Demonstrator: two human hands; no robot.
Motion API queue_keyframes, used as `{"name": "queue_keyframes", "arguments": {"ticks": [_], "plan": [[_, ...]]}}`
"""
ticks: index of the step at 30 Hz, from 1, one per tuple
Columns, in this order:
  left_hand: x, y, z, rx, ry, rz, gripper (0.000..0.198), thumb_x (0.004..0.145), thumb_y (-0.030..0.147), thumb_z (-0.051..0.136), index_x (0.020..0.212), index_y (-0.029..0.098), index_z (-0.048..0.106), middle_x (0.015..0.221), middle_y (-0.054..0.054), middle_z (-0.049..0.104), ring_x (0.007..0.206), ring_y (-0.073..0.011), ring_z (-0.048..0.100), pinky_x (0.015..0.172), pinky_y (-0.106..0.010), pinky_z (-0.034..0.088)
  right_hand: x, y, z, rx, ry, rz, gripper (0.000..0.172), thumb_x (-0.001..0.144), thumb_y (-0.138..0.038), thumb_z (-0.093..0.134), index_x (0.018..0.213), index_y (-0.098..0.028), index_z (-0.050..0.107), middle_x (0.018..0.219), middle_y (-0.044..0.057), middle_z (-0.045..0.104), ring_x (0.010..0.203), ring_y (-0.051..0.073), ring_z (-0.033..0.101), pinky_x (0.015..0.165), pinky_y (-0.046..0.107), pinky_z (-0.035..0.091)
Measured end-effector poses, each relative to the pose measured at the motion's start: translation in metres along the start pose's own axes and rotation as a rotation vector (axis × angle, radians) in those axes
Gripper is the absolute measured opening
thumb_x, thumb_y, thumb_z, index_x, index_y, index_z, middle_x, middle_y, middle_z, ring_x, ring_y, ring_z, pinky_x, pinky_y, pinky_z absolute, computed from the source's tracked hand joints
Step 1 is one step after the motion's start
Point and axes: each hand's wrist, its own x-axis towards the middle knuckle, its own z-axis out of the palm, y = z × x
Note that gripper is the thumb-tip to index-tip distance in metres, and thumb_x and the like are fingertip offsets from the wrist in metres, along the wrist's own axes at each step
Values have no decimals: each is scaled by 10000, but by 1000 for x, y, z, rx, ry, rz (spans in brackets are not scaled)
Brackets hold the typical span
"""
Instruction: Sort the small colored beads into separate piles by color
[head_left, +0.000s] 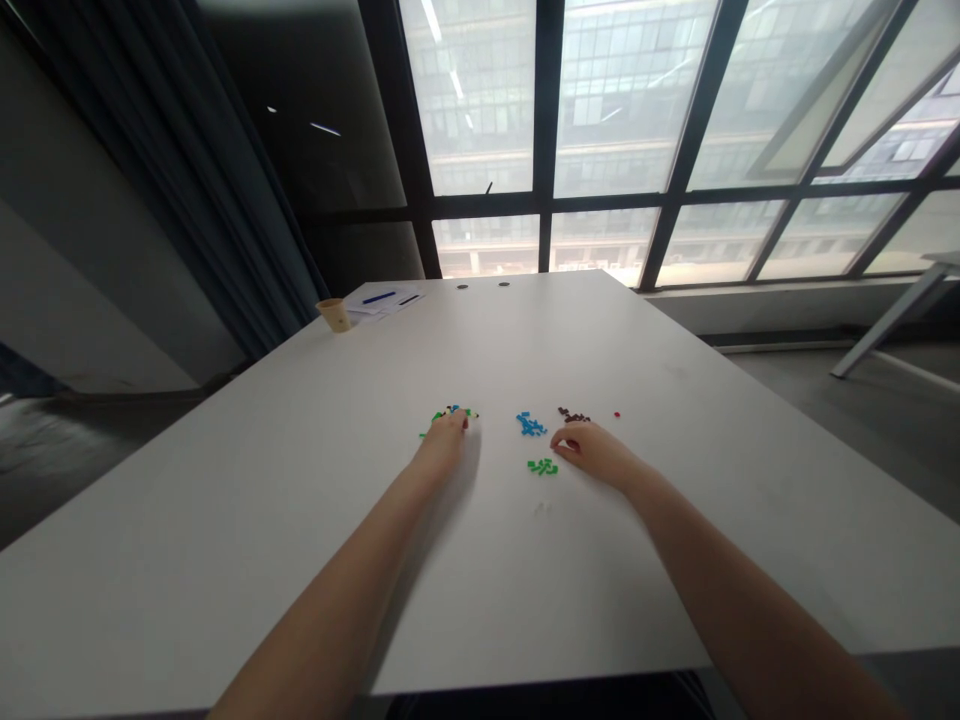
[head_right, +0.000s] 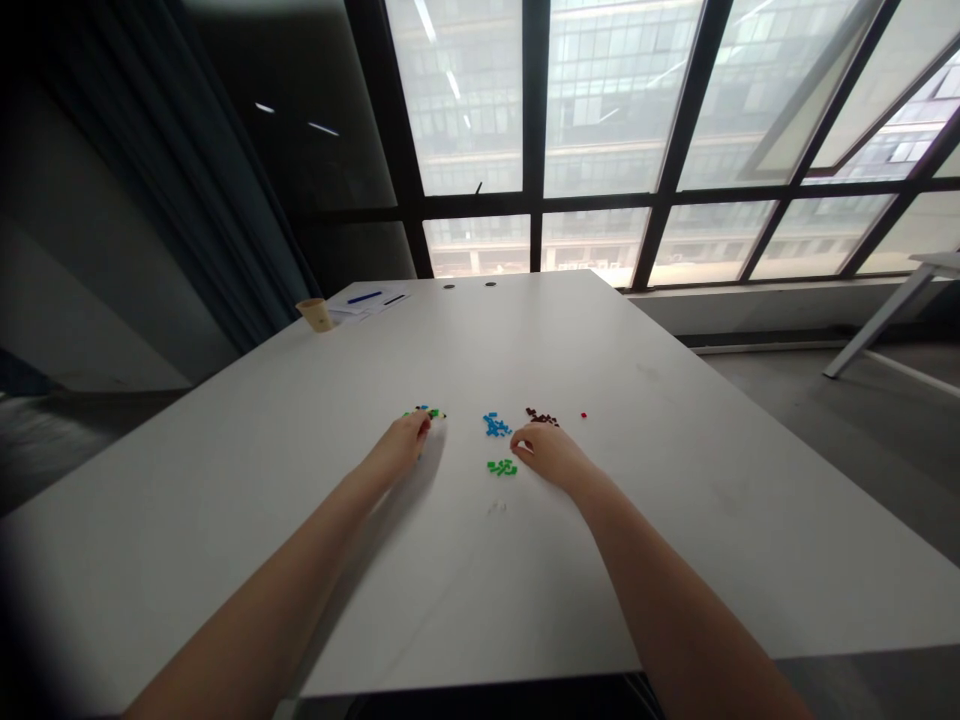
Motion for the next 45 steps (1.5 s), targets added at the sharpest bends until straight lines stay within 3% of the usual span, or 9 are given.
{"name": "queue_keyframes", "arguments": {"ticks": [3, 8, 14, 19, 28, 31, 36, 39, 45], "plan": [[-2, 9, 1, -334, 3, 4, 29, 705, 135, 497, 710, 163, 501, 723, -32, 581, 689, -142, 545, 693, -294, 427, 0, -2, 1, 19, 25, -25, 167, 735, -171, 502, 751, -200, 665, 638, 1, 566, 566, 99, 472, 554, 210, 347], [-7, 30, 7, -1090, -129, -160, 250, 575, 237, 688, 702, 151, 490, 705, 3, 594, 663, -102, 581, 726, -297, 473, 0, -13, 2, 56, 155, -98, 160, 773, -205, 496, 802, -203, 654, 606, -9, 516, 578, 102, 454, 573, 216, 345], [-13, 42, 10, -1329, -250, -274, 367, 483, 261, 770, 700, 140, 499, 687, 11, 603, 661, -84, 590, 750, -272, 467, 1, -32, 6, 119, 277, -183, 158, 793, -224, 512, 886, -200, 638, 658, 4, 523, 659, 121, 483, 662, 245, 377], [-16, 44, 8, -1238, -323, -218, 343, 538, 308, 744, 744, 142, 526, 647, 16, 591, 637, -77, 568, 668, -226, 444, 1, -39, 10, 158, 271, -221, 178, 793, -234, 527, 937, -210, 630, 717, 22, 554, 708, 131, 499, 675, 252, 392], [-15, 44, 12, -1056, -350, -1, 261, 633, 317, 656, 770, 133, 531, 620, 0, 579, 584, -86, 520, 589, -212, 388, 2, -41, 12, 210, 255, -238, 123, 795, -204, 525, 770, -193, 644, 680, 15, 546, 687, 121, 495, 668, 244, 384], [-14, 40, 13, -762, -245, 24, 184, 714, 314, 560, 774, 142, 537, 671, -20, 576, 624, -115, 530, 609, -241, 403, 4, -35, 8, 189, 278, -179, 116, 783, -205, 532, 766, -189, 646, 666, 8, 531, 661, 115, 484, 655, 237, 379], [-16, 27, 10, 33, -69, 0, 166, 756, 227, 490, 873, 142, 571, 944, -97, 564, 879, -191, 520, 803, -310, 380, 4, -10, -11, 127, 318, 7, 142, 773, -230, 516, 767, -186, 651, 654, 3, 516, 610, 107, 473, 620, 227, 373], [-18, 21, 8, 264, -109, -68, 210, 743, 187, 489, 929, 127, 566, 1055, -134, 515, 963, -227, 490, 841, -339, 359, 0, 6, -24, 71, 233, 129, 148, 742, -220, 515, 740, -184, 658, 673, 11, 556, 607, 109, 487, 609, 225, 373], [-19, 21, 1, 317, -199, -129, 231, 740, 66, 394, 891, 106, 565, 996, -155, 546, 906, -217, 514, 782, -309, 369, -11, 31, -41, 5, -83, 290, 142, 665, -193, 528, 691, -182, 668, 710, 24, 618, 665, 129, 530, 626, 218, 380]]}}
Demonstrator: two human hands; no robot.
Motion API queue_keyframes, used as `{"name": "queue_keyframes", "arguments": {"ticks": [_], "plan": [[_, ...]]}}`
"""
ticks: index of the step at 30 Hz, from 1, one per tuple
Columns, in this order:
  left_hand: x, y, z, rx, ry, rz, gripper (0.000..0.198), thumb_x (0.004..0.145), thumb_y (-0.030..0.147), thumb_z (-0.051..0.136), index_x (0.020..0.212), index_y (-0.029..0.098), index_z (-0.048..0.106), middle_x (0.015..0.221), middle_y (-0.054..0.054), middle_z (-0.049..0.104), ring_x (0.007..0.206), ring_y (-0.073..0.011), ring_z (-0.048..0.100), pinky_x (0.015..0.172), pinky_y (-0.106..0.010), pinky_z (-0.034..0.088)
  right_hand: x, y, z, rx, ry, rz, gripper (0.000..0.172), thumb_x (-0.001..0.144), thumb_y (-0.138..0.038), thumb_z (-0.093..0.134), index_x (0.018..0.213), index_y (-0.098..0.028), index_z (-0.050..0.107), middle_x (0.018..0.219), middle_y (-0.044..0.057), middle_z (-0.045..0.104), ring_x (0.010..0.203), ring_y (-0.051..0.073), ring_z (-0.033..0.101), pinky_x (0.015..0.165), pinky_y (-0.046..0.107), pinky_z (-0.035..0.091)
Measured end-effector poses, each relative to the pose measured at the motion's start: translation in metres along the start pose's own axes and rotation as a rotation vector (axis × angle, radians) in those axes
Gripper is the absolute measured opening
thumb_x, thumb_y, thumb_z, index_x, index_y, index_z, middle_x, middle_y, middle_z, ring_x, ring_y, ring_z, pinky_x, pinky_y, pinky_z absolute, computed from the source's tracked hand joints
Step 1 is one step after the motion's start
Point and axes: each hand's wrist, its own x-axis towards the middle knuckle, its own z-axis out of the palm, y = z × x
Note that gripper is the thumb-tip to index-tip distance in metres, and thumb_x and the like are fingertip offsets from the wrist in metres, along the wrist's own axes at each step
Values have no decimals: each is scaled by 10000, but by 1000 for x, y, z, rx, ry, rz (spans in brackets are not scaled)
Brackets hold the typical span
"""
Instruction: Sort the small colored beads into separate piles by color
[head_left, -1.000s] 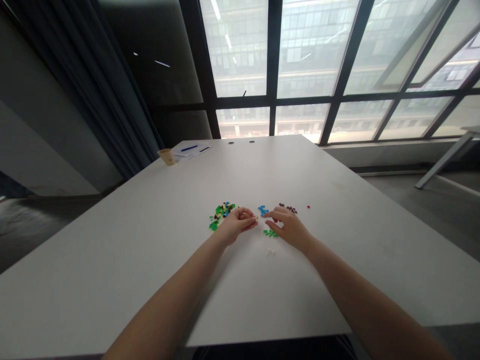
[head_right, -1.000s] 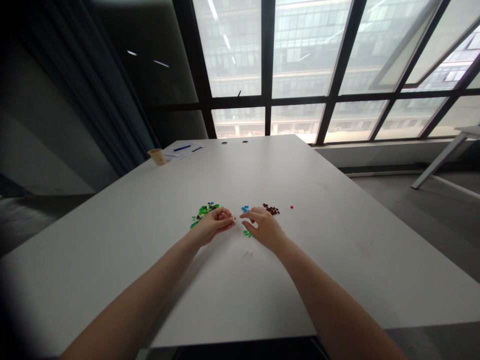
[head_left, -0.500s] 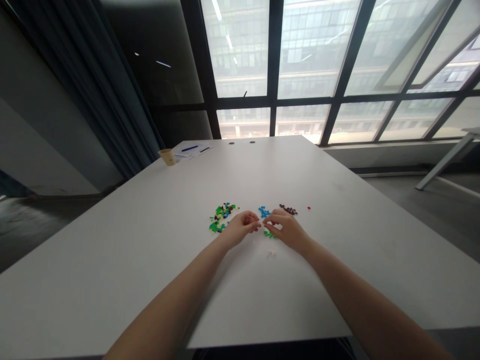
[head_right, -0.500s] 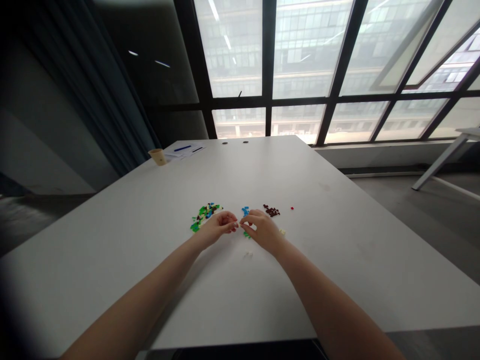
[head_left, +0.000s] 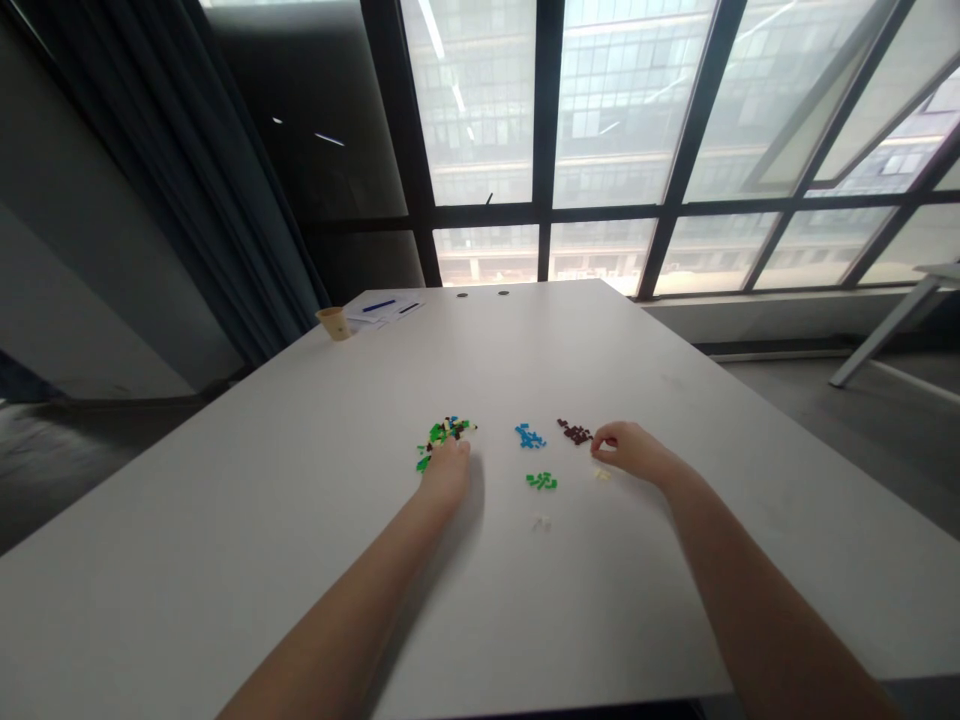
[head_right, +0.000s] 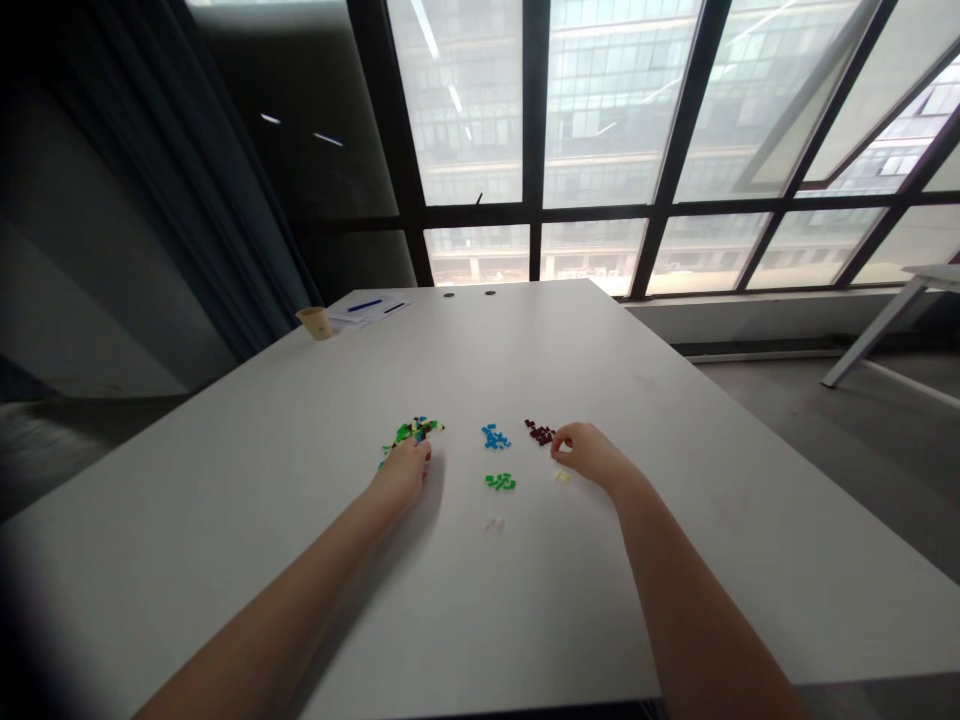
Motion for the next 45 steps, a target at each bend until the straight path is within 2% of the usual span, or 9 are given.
{"name": "queue_keyframes", "arguments": {"ticks": [9, 13, 18, 25, 31, 37, 41, 43, 45], "plan": [[3, 0, -5, -29, -37, -33, 227, 725, 37, 373, 812, 126, 564, 931, -120, 577, 847, -185, 526, 722, -253, 358, -2, 17, -5, -100, -183, 120, 186, 635, -195, 528, 725, -154, 686, 681, 34, 583, 575, 107, 475, 520, 210, 317], [2, 1, -4, -39, -29, -17, 242, 706, 11, 374, 811, 125, 560, 947, -115, 569, 862, -181, 518, 736, -250, 350, -1, 17, -4, -79, -210, 134, 156, 618, -208, 565, 695, -153, 689, 657, 31, 584, 585, 111, 483, 524, 209, 320], [1, 1, -3, -61, -2, 14, 280, 698, -8, 341, 805, 134, 558, 911, -116, 572, 831, -191, 517, 719, -264, 352, 0, 21, -5, -63, -199, 107, 124, 609, -202, 579, 658, -169, 688, 616, 14, 556, 547, 106, 464, 507, 215, 312], [0, 1, -3, -80, 51, -21, 268, 704, -2, 356, 772, 153, 564, 847, -98, 560, 811, -188, 505, 719, -263, 353, 1, 26, -6, -41, -45, 73, 121, 624, -200, 576, 654, -177, 691, 593, 4, 513, 528, 99, 439, 516, 216, 328], [0, 4, -7, -86, 51, 1, 282, 711, -14, 334, 812, 120, 561, 956, -149, 556, 885, -217, 485, 783, -306, 339, 2, 21, -1, -40, -52, 74, 143, 653, -256, 573, 687, -174, 685, 608, 9, 530, 543, 105, 452, 530, 220, 332], [5, -4, -8, -144, 44, 22, 237, 698, 8, 363, 788, 131, 545, 821, -108, 593, 775, -189, 521, 741, -296, 367, 2, 19, 1, -32, -58, 68, 163, 667, -290, 568, 698, -176, 679, 619, 11, 550, 542, 106, 457, 526, 222, 328], [12, -13, -7, -328, 93, 25, 209, 657, -1, 400, 733, 150, 522, 729, -46, 570, 703, -149, 517, 689, -271, 392, 2, 9, 4, -25, -18, 60, 196, 689, -322, 543, 705, -175, 671, 591, 7, 538, 526, 106, 446, 499, 220, 310], [14, -11, -6, -578, 90, 38, 177, 641, 2, 434, 692, 153, 511, 700, -18, 549, 679, -126, 513, 683, -261, 409, 2, 1, 8, -4, 18, 35, 218, 709, -339, 521, 722, -177, 667, 600, 9, 545, 527, 106, 447, 499, 222, 310], [14, -5, -5, -931, 26, 30, 121, 638, 35, 500, 677, 150, 504, 690, 5, 531, 645, -99, 513, 677, -256, 435, 2, -8, 12, 32, 50, -28, 221, 726, -333, 505, 736, -179, 664, 624, 13, 563, 546, 110, 461, 518, 224, 326]]}}
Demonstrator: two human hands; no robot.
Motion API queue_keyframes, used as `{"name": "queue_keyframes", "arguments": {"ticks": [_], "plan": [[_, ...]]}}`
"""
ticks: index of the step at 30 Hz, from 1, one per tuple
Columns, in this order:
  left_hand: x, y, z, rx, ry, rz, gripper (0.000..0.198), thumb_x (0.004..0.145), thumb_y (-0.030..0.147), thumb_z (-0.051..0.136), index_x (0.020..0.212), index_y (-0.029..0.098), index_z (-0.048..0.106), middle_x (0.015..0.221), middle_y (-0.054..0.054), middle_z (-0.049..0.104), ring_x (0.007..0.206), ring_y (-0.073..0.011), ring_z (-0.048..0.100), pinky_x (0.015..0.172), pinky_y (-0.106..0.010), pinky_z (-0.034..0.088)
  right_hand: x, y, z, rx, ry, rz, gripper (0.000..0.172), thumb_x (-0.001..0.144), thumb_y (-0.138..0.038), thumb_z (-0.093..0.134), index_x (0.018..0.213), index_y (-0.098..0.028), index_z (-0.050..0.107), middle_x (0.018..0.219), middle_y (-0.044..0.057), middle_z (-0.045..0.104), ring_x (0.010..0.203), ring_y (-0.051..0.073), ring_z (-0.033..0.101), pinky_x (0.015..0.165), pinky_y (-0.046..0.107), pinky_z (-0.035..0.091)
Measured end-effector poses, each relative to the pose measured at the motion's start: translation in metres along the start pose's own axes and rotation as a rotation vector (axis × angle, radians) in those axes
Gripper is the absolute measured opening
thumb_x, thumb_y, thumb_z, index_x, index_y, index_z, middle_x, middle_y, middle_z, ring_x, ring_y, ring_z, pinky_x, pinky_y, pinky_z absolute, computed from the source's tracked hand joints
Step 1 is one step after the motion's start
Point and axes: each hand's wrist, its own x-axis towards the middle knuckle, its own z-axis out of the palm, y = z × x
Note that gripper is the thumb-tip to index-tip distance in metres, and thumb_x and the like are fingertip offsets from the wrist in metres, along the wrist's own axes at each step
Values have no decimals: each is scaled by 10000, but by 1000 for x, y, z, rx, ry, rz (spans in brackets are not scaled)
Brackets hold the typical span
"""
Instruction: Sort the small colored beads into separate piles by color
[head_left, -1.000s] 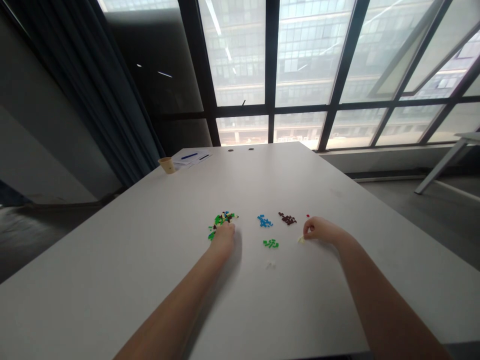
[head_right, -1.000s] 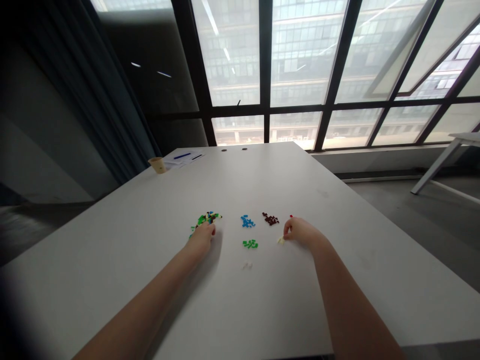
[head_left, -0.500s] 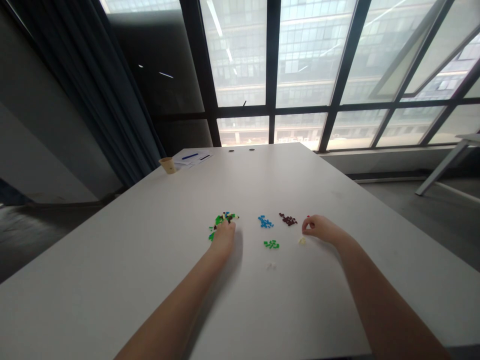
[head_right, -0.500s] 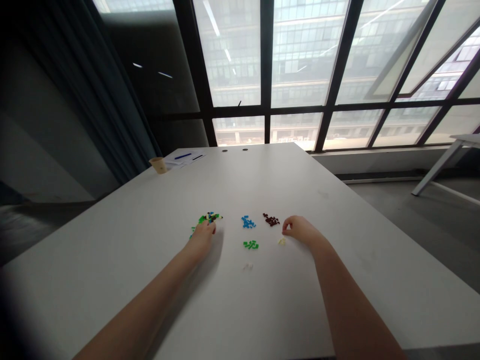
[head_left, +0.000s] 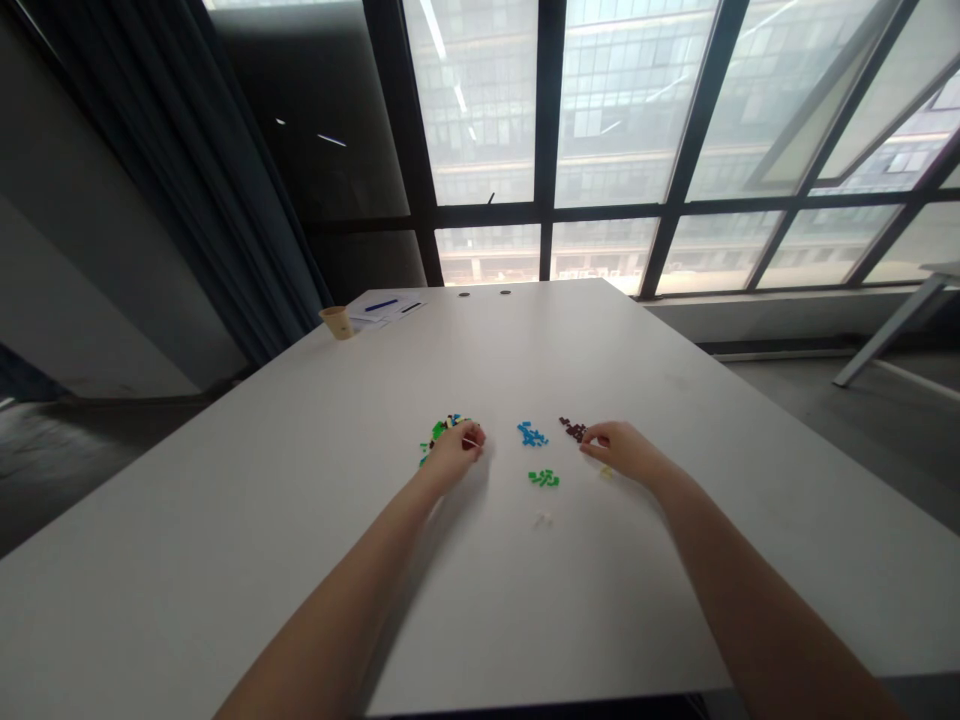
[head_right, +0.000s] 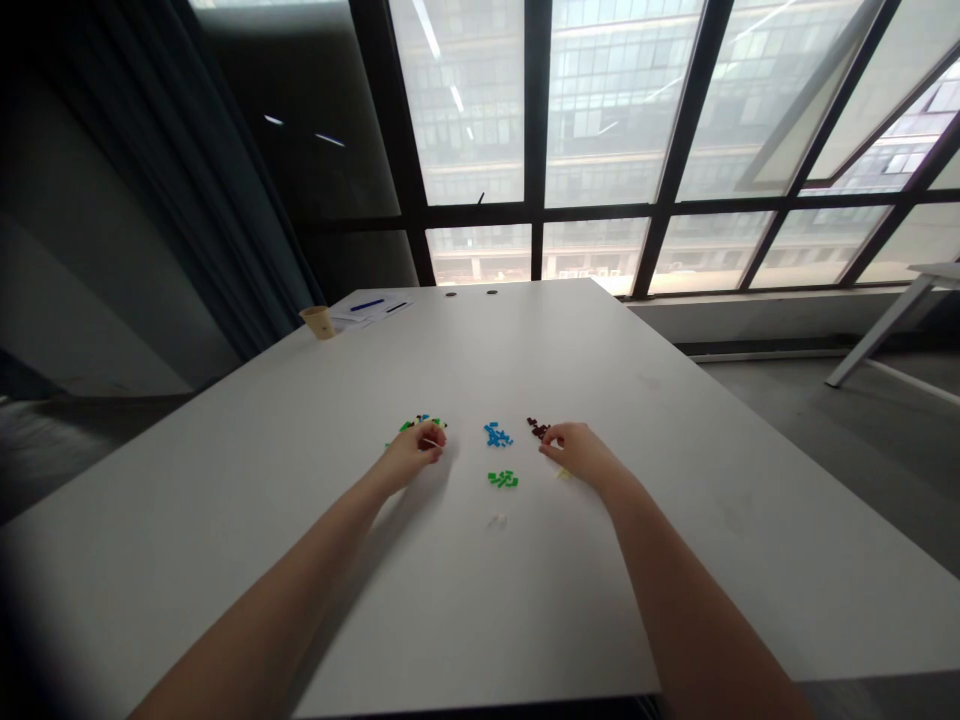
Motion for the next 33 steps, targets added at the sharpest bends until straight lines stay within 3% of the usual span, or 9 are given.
{"name": "queue_keyframes", "arguments": {"ticks": [5, 9, 13, 33], "plan": [[-7, 12, 18, -846, -168, -246, 216, 602, 42, 653, 722, 140, 503, 671, 35, 520, 642, -49, 549, 736, -210, 467, 0, -27, 15, 98, 133, -216, 187, 755, -269, 491, 763, -181, 657, 643, 5, 556, 566, 103, 455, 565, 223, 353], [-11, 17, 27, -1129, -213, -447, 241, 652, -24, 617, 761, 141, 479, 690, 21, 538, 637, -36, 564, 712, -167, 484, -4, -49, 26, 154, 251, -348, 155, 773, -244, 511, 806, -192, 653, 623, -6, 511, 576, 102, 439, 590, 227, 359], [-12, 18, 31, -1209, -216, -517, 191, 719, -35, 541, 781, 137, 486, 683, 7, 547, 625, -43, 573, 675, -164, 498, -7, -63, 35, 206, 330, -421, 149, 784, -254, 525, 844, -201, 650, 630, -1, 509, 626, 117, 467, 639, 245, 381], [-16, 17, 38, -1197, -327, -436, 106, 752, 33, 541, 713, 130, 523, 685, 4, 556, 632, -44, 563, 699, -163, 484, -10, -74, 48, 293, 428, -428, 138, 764, -237, 552, 844, -224, 663, 685, 15, 524, 683, 136, 493, 656, 265, 406]]}}
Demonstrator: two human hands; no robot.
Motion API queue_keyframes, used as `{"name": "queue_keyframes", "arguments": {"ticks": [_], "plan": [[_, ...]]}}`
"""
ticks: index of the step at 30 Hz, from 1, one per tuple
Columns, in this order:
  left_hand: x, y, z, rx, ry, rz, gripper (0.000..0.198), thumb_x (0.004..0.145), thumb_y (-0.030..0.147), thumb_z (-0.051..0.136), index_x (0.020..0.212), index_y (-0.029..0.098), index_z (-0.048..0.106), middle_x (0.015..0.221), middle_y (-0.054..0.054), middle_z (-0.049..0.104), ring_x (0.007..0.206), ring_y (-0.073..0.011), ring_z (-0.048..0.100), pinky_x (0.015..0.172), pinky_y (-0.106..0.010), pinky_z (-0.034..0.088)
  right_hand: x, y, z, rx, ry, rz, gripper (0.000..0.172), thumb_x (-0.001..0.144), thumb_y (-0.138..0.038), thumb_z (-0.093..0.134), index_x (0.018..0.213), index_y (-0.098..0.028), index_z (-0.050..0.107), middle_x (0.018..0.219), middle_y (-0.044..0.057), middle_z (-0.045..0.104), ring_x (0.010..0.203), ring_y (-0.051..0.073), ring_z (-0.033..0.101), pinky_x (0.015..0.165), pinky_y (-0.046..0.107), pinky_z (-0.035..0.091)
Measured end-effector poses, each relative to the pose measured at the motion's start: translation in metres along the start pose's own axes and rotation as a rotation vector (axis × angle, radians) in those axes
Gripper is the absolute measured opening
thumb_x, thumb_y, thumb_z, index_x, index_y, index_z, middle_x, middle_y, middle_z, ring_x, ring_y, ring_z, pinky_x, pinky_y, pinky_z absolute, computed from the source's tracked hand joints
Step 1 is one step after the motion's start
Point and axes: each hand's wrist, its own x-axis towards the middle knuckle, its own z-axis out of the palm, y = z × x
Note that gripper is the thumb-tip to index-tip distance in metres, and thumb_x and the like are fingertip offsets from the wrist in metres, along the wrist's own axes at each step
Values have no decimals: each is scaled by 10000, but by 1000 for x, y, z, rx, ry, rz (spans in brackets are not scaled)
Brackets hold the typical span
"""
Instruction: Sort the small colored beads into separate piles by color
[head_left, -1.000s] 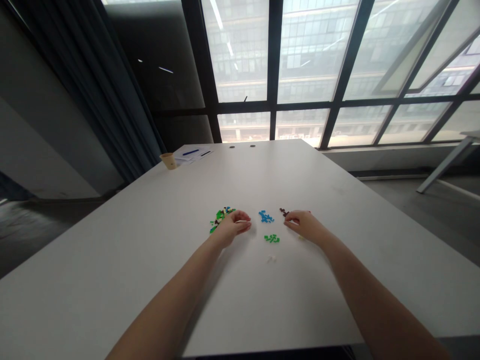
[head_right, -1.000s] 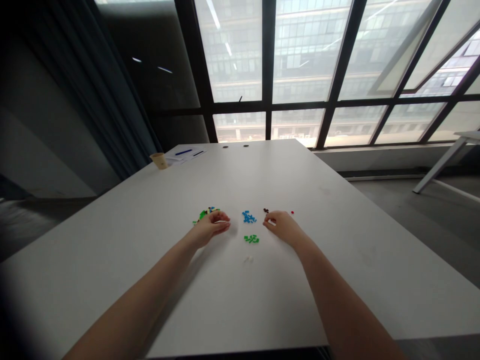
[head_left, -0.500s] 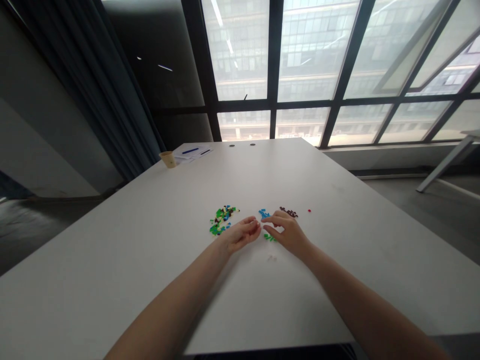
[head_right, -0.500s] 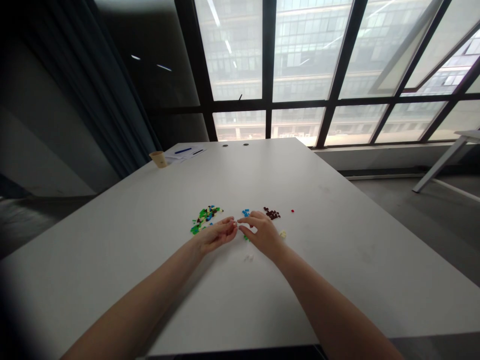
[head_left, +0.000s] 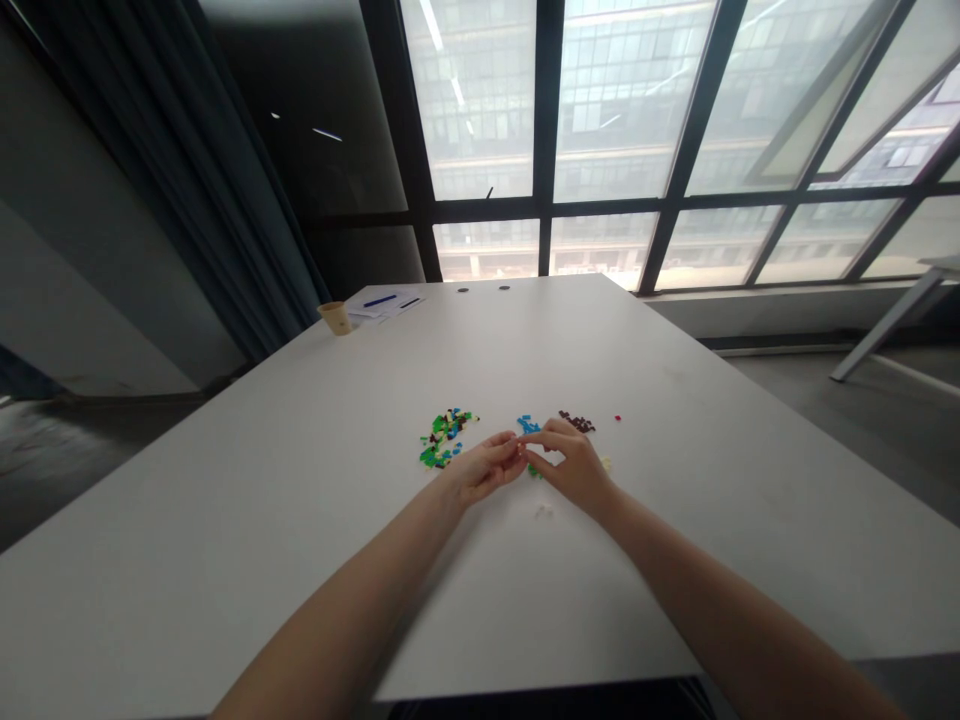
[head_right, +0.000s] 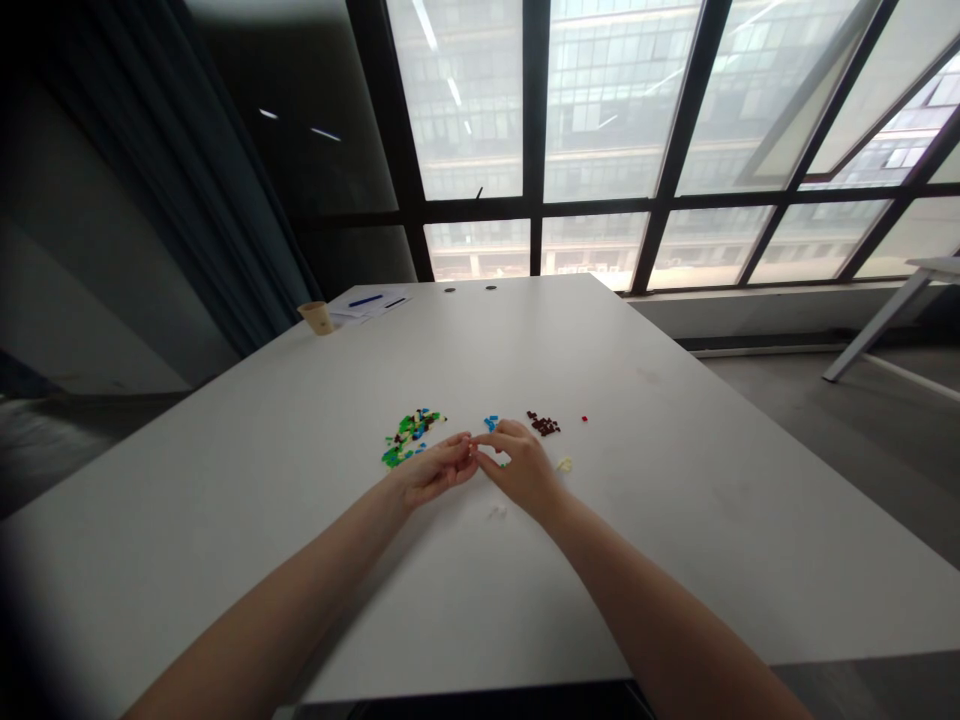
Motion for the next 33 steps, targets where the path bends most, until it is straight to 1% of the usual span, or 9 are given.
{"name": "queue_keyframes", "arguments": {"ticks": [7, 10, 12, 16, 17, 19, 21, 23, 33], "plan": [[1, -4, 0, 116, -33, 47, 116, 700, 102, 629, 715, 132, 518, 709, 0, 566, 670, -48, 567, 732, -168, 465, 1, -3, 1, -46, 3, 11, 116, 751, -196, 547, 764, -205, 661, 644, 7, 510, 659, 127, 485, 643, 249, 391], [3, -2, -5, 319, 13, 124, 157, 686, 205, 651, 735, 140, 517, 713, 7, 559, 659, -61, 562, 763, -234, 464, 6, 7, -11, -107, -54, 65, 124, 748, -233, 553, 740, -197, 671, 630, 7, 517, 622, 118, 476, 622, 240, 379], [4, 5, -11, 646, 95, 228, 156, 690, 251, 632, 753, 149, 531, 721, 4, 557, 655, -84, 559, 748, -276, 463, 8, 20, -26, -167, -136, 161, 151, 744, -265, 549, 730, -194, 682, 612, 4, 523, 569, 107, 462, 589, 232, 365], [-1, 22, -26, 1566, 366, 443, 88, 700, 182, 571, 782, 152, 584, 851, -56, 583, 832, -169, 554, 807, -313, 415, 9, 53, -59, -254, -352, 392, 148, 687, -266, 568, 695, -187, 693, 670, 20, 593, 595, 115, 497, 573, 225, 358], [-3, 25, -30, 1732, 450, 436, 106, 700, 167, 560, 801, 154, 592, 902, -73, 582, 885, -187, 544, 825, -317, 403, 8, 60, -65, -284, -394, 444, 149, 667, -279, 581, 681, -185, 697, 652, 21, 590, 580, 117, 494, 556, 227, 352], [-6, 30, -34, 1935, 581, 336, 148, 703, 164, 545, 842, 159, 597, 969, -90, 577, 935, -205, 535, 825, -311, 398, 6, 70, -73, -327, -477, 509, 157, 637, -287, 594, 670, -180, 704, 621, 21, 583, 554, 118, 487, 528, 229, 338], [-8, 33, -36, 2018, 621, 211, 167, 710, 181, 531, 863, 159, 596, 983, -94, 582, 915, -204, 552, 792, -295, 409, 5, 77, -75, -350, -541, 538, 165, 622, -286, 597, 669, -174, 709, 596, 21, 577, 537, 116, 482, 515, 231, 328], [-9, 34, -36, 2047, 607, 153, 171, 722, 186, 508, 864, 150, 597, 972, -99, 594, 880, -199, 569, 761, -280, 415, 4, 81, -74, -355, -569, 541, 165, 614, -271, 597, 675, -172, 713, 598, 22, 583, 544, 116, 488, 524, 229, 334], [-11, 35, -32, 2106, 604, 131, 197, 760, 176, 428, 857, 146, 597, 965, -105, 604, 851, -194, 581, 707, -273, 419, 1, 84, -78, -330, -614, 569, 200, 675, -245, 536, 741, -173, 711, 642, 44, 609, 593, 129, 506, 556, 229, 343]]}}
